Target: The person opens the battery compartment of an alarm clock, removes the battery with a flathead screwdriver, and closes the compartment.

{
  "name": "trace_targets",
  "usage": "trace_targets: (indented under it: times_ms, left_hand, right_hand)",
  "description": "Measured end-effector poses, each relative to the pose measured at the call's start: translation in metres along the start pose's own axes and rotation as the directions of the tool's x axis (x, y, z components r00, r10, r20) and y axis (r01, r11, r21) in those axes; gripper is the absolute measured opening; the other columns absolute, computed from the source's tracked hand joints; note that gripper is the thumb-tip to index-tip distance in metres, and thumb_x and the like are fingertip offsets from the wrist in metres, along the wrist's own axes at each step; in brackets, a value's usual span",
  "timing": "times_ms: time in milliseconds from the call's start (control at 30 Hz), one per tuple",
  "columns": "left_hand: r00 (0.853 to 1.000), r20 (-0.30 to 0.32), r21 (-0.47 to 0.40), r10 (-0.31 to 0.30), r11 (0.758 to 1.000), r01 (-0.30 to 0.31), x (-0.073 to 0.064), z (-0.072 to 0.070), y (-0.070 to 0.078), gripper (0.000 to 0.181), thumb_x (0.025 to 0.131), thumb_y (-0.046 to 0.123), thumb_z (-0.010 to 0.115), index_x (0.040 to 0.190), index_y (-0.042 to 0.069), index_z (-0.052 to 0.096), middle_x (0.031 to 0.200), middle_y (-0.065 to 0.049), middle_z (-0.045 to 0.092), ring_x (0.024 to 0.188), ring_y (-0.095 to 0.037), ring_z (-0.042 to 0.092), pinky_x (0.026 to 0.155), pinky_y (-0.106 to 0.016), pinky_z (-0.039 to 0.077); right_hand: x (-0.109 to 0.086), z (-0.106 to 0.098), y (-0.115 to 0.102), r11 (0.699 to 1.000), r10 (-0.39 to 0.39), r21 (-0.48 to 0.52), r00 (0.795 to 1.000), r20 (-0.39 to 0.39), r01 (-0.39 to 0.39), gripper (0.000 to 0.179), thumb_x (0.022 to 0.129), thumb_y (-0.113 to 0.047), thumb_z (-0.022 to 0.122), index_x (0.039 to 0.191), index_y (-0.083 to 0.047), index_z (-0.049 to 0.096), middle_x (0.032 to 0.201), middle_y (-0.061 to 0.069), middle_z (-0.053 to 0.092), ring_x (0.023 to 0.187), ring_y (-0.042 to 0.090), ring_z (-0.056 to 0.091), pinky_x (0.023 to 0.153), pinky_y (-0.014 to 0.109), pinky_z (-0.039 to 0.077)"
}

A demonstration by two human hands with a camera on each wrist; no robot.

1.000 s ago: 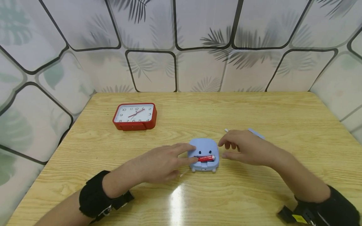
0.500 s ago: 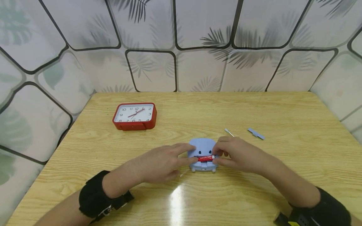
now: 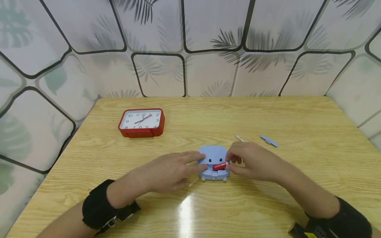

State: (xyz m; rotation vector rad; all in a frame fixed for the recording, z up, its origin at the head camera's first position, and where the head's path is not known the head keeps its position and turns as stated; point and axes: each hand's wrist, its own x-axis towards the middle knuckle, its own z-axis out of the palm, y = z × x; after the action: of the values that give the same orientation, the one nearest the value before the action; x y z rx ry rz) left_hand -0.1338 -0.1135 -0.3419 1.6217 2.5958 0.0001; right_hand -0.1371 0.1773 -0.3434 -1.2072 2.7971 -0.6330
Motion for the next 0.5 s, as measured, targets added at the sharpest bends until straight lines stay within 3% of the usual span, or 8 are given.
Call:
trace_targets:
  times_ms: [300, 500]
  left_hand:
    - [0.999, 0.024, -0.062, -0.024, 0.998, 0.026, 0.0, -0.002, 0.0, 0.06, 0.091, 0.017, 0.068, 0.148, 0.016, 0.049, 0.158, -0.006, 0.041, 0.146, -0.021, 0.038, 0.115, -0.037, 0.041]
    - [0.999, 0.016, -0.092, -0.04, 0.995, 0.041, 0.0, -0.003, 0.0, 0.059, 0.09, 0.016, 0.069, 0.146, 0.016, 0.05, 0.158, -0.006, 0.041, 0.146, -0.021, 0.039, 0.115, -0.037, 0.041]
  right_hand:
    - [-0.003, -0.012, 0.003, 1.0, -0.024, -0.013, 0.998, -0.065, 0.023, 0.015, 0.084, -0.015, 0.078, 0.089, -0.022, 0.066, 0.082, -0.017, 0.056, 0.073, 0.001, 0.052, 0.062, 0.019, 0.048]
    - [-0.006, -0.026, 0.005, 1.0, -0.001, -0.023, 0.995, -0.099, -0.001, 0.017, 0.083, -0.014, 0.079, 0.088, -0.023, 0.066, 0.079, -0.017, 0.054, 0.071, 0.002, 0.053, 0.059, 0.019, 0.048]
